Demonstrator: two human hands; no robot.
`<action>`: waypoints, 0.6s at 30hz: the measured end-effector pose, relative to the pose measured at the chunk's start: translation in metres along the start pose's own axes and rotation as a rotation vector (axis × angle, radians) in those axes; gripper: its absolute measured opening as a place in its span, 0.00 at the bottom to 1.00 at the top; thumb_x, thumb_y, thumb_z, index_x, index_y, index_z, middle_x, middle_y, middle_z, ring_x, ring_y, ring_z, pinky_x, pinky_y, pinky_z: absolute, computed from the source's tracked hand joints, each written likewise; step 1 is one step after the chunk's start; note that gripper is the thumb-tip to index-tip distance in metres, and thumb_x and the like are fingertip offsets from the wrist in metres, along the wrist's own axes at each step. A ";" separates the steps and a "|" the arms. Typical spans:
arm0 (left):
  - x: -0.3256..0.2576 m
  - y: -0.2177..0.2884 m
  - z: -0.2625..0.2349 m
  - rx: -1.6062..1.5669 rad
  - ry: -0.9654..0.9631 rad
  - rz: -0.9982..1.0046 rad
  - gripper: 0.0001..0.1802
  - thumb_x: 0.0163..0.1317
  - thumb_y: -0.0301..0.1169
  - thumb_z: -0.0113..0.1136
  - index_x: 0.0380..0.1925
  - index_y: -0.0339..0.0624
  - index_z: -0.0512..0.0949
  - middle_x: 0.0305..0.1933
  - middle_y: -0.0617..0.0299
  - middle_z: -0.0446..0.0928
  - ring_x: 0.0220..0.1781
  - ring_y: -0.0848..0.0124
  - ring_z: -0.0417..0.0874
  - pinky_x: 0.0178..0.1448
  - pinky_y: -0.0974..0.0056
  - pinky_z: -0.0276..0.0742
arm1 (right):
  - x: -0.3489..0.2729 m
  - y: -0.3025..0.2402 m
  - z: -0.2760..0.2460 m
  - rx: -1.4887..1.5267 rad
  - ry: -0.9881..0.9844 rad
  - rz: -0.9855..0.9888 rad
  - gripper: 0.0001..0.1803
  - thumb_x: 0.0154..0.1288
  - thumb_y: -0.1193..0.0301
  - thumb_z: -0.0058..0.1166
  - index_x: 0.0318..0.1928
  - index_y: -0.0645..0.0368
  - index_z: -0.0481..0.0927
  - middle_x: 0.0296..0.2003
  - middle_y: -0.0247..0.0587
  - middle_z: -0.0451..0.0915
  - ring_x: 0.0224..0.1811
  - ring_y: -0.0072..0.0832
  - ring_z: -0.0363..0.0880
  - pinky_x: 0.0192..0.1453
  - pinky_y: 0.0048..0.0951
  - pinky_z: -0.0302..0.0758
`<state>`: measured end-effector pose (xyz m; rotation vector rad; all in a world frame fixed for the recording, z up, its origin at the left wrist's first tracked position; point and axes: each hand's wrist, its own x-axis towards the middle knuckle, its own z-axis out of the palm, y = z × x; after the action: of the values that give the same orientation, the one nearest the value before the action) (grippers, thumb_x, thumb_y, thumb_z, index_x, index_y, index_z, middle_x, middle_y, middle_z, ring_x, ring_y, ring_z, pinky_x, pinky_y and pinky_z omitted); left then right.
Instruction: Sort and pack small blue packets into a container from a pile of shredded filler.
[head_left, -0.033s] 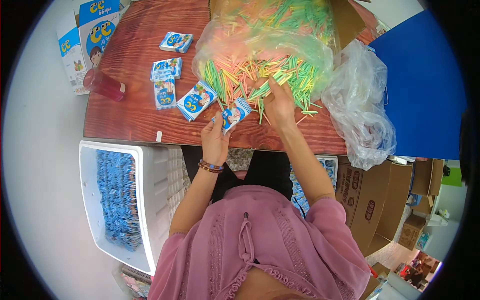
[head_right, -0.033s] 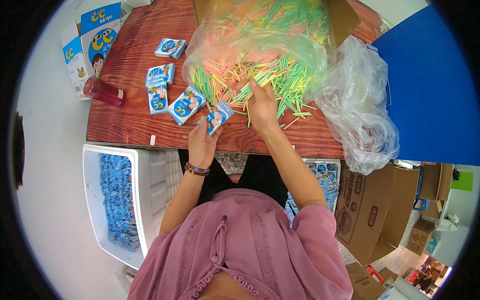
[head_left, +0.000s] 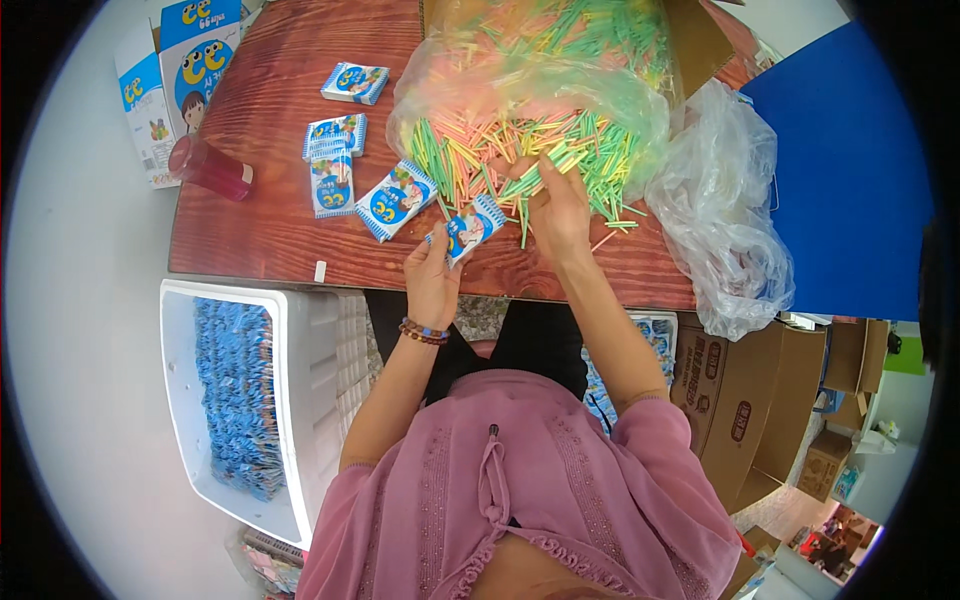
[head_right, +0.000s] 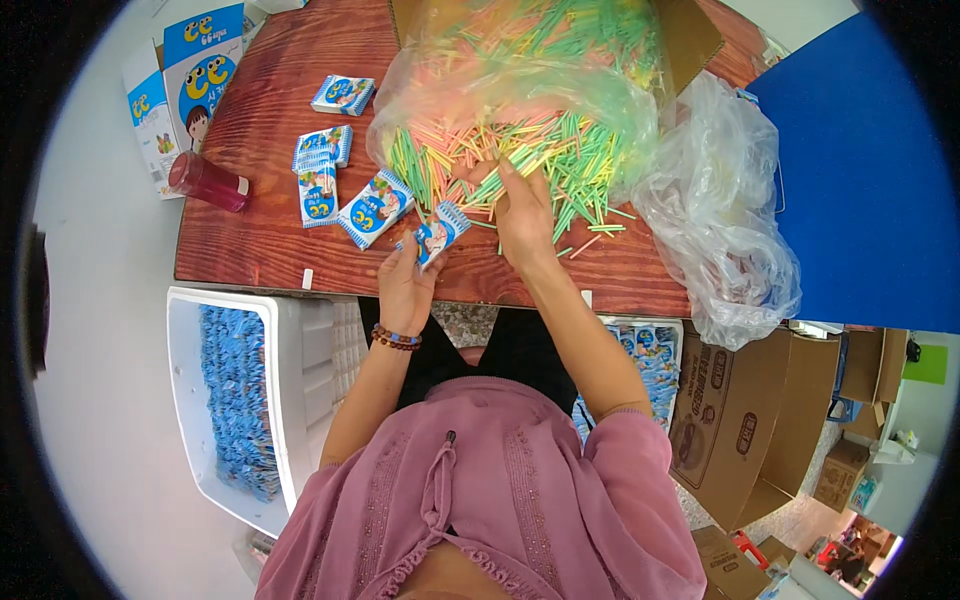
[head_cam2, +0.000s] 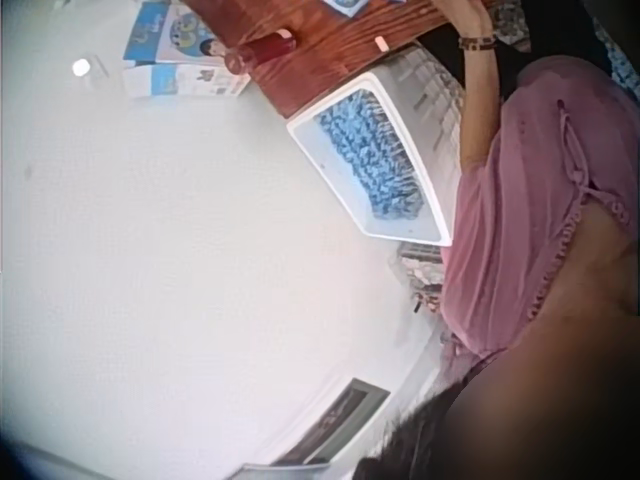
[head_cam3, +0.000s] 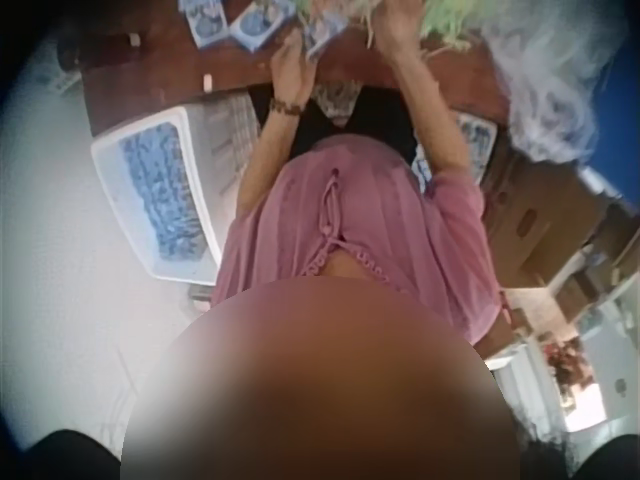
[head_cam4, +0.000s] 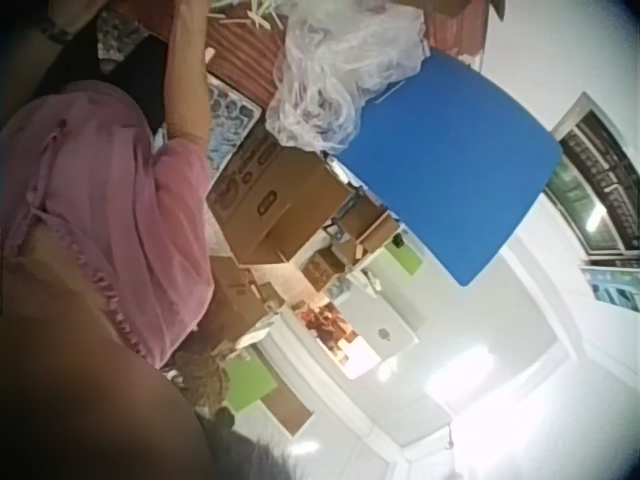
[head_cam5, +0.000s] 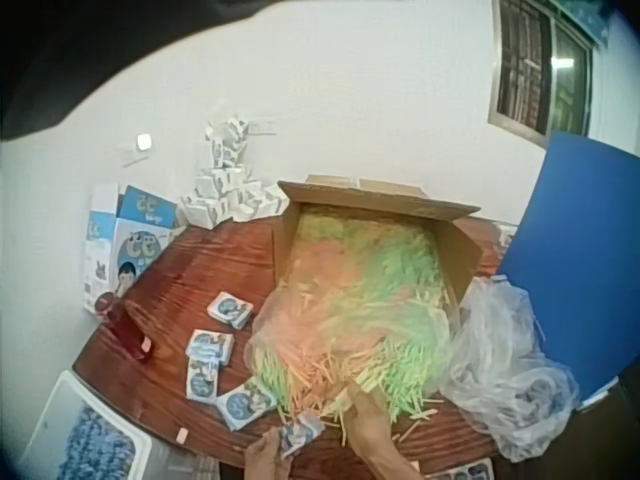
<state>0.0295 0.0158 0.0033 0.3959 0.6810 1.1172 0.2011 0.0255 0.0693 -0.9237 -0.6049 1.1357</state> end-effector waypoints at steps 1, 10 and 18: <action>0.000 0.000 0.002 -0.004 0.010 0.011 0.12 0.69 0.36 0.55 0.39 0.38 0.80 0.42 0.62 0.82 0.43 0.75 0.82 0.49 0.68 0.77 | -0.004 0.000 0.003 -0.041 0.014 -0.052 0.12 0.75 0.70 0.35 0.41 0.65 0.70 0.34 0.45 0.77 0.52 0.42 0.78 0.62 0.39 0.65; -0.004 0.002 0.010 -0.013 -0.008 0.064 0.13 0.71 0.34 0.52 0.40 0.35 0.80 0.43 0.60 0.82 0.43 0.76 0.82 0.50 0.68 0.78 | -0.020 0.005 0.023 -0.102 -0.105 -0.258 0.12 0.76 0.69 0.35 0.42 0.65 0.70 0.33 0.42 0.77 0.48 0.40 0.80 0.61 0.41 0.67; -0.003 -0.002 0.011 -0.060 -0.028 0.107 0.12 0.71 0.31 0.51 0.42 0.34 0.79 0.44 0.60 0.81 0.44 0.75 0.82 0.50 0.67 0.79 | -0.038 0.008 0.047 -0.127 -0.007 -0.172 0.17 0.76 0.67 0.35 0.55 0.65 0.68 0.52 0.44 0.78 0.63 0.32 0.68 0.70 0.36 0.59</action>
<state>0.0378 0.0128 0.0113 0.3996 0.6050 1.2288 0.1467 0.0053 0.0882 -0.9570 -0.7542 0.9549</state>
